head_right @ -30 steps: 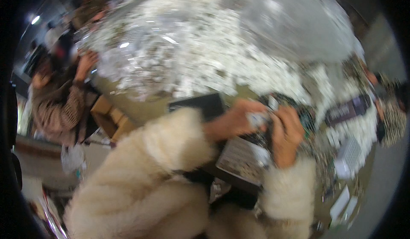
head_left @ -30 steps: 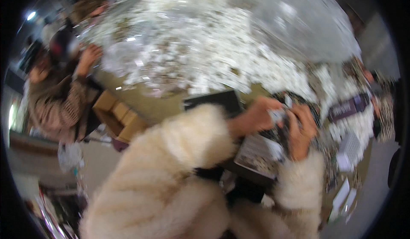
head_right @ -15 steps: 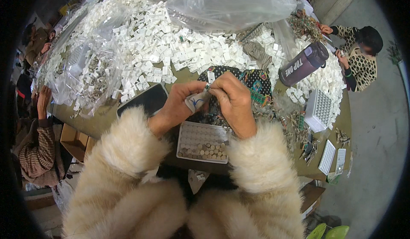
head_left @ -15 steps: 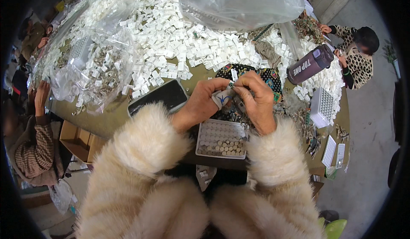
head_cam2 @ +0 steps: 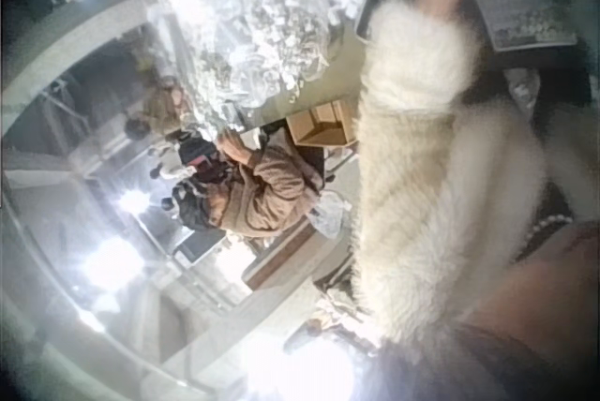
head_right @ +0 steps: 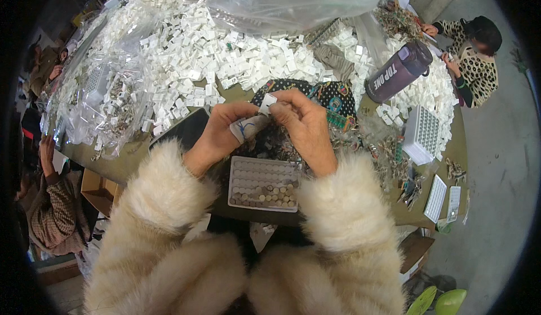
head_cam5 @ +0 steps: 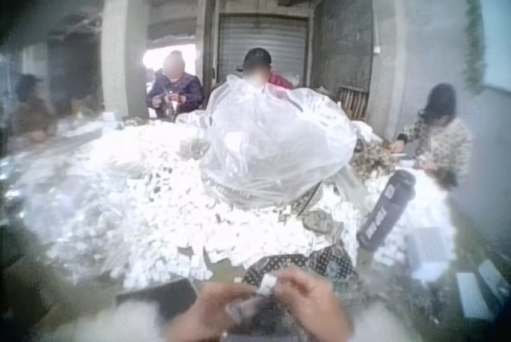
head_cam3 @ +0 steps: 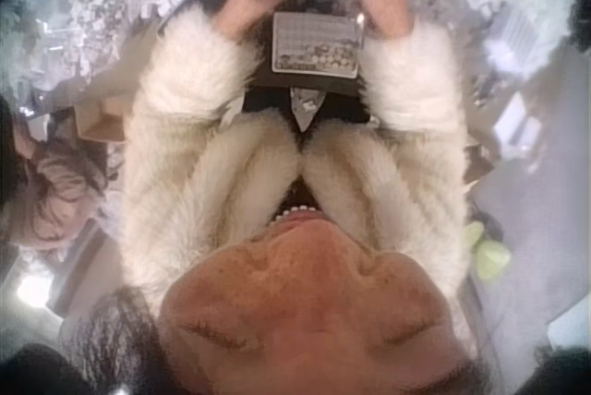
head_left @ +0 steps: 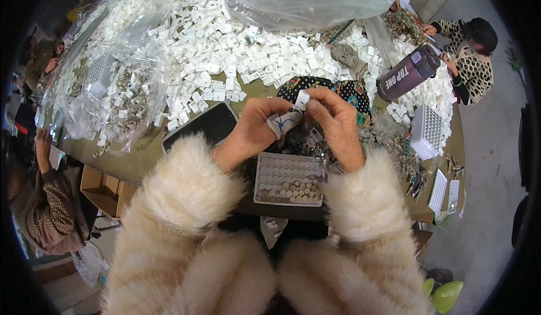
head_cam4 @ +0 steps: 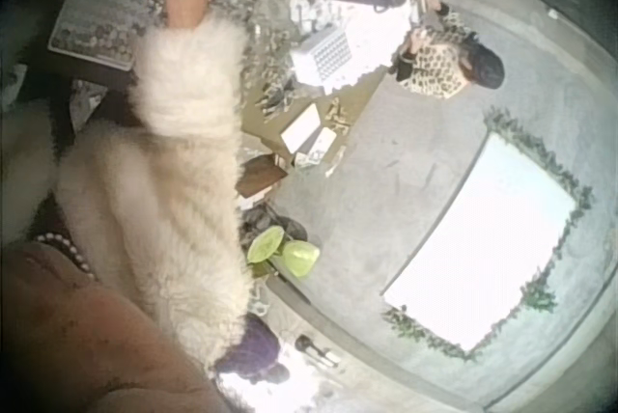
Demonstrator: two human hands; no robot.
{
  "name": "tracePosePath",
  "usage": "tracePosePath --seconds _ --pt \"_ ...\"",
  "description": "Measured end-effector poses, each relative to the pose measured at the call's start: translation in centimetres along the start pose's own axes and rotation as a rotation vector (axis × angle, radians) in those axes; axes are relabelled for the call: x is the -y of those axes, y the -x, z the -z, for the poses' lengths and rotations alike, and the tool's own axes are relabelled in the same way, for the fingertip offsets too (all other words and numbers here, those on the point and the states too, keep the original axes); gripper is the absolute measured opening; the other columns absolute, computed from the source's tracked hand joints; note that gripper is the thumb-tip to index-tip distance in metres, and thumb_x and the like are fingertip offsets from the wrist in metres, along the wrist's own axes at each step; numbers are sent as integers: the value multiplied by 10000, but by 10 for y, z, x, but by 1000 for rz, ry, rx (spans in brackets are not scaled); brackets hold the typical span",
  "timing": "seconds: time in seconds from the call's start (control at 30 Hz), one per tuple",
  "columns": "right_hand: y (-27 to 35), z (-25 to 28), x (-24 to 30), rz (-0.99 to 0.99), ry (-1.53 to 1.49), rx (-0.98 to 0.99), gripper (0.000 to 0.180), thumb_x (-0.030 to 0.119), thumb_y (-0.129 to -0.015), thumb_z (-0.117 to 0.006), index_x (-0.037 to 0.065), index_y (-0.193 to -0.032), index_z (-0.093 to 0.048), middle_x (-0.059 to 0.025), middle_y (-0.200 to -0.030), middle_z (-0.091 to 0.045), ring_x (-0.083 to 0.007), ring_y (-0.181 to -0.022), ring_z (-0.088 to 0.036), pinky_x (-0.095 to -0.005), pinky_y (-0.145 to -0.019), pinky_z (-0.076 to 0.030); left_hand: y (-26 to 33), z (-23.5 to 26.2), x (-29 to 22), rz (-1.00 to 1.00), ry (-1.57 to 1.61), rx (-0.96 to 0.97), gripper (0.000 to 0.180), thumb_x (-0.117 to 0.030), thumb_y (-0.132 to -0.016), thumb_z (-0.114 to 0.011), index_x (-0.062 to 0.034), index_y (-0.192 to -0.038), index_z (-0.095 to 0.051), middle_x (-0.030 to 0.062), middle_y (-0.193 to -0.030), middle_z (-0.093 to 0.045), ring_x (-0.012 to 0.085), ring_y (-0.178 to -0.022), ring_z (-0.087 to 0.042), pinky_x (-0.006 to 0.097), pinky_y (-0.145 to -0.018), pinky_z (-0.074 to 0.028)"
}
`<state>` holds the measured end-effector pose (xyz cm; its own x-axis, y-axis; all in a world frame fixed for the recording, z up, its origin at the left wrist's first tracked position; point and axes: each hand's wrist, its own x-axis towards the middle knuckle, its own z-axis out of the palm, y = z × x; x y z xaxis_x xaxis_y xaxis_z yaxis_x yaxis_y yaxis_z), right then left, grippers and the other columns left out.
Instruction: The person repeatedly picks small white rectangular components and metallic pieces from a tray, then uses a handheld lighter to heat the component while holding it with both hands. The heated components are placed back into the tray. The process is repeated continuously.
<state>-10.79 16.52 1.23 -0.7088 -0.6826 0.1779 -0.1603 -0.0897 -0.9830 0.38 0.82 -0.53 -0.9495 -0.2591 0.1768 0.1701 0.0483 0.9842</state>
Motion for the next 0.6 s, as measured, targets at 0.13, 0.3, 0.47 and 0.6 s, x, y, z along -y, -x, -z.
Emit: tracePosePath --seconds 0.13,0.3,0.47,0.6 --pt "-1 0 1 68 -157 16 189 53 -915 -721 -5 -1090 -678 -17 -977 -672 -75 -852 -609 -210 -784 -491 1 3 -16 179 95 131 170 -104 -960 -675 -16 -1097 -725 -11 -814 -689 22 -663 -541 195 -594 -435" --pt "1 -1 8 138 -299 22 165 -99 -898 -662 -40 -1052 -667 -39 -1018 -631 -95 -931 -612 -228 -823 -502 1 8 -26 218 229 243 235 -207 -960 -678 -39 -1116 -732 -23 -779 -655 12 -595 -477 188 -528 -357" --pt "2 -3 11 395 -46 25 131 -95 -863 -688 -46 -985 -684 -101 -1028 -670 -158 -930 -645 -268 -834 -520 3 2 -15 181 260 116 225 -201 -943 -680 -36 -1082 -745 -14 -725 -641 31 -566 -492 207 -497 -331" --pt "2 -5 10 398 -4 63 143 -103 -834 -695 -32 -957 -706 -129 -1050 -722 -217 -982 -685 -318 -853 -550 -1 8 -7 253 423 95 193 -158 -921 -733 -21 -1056 -754 -5 -718 -647 32 -548 -487 206 -470 -329"
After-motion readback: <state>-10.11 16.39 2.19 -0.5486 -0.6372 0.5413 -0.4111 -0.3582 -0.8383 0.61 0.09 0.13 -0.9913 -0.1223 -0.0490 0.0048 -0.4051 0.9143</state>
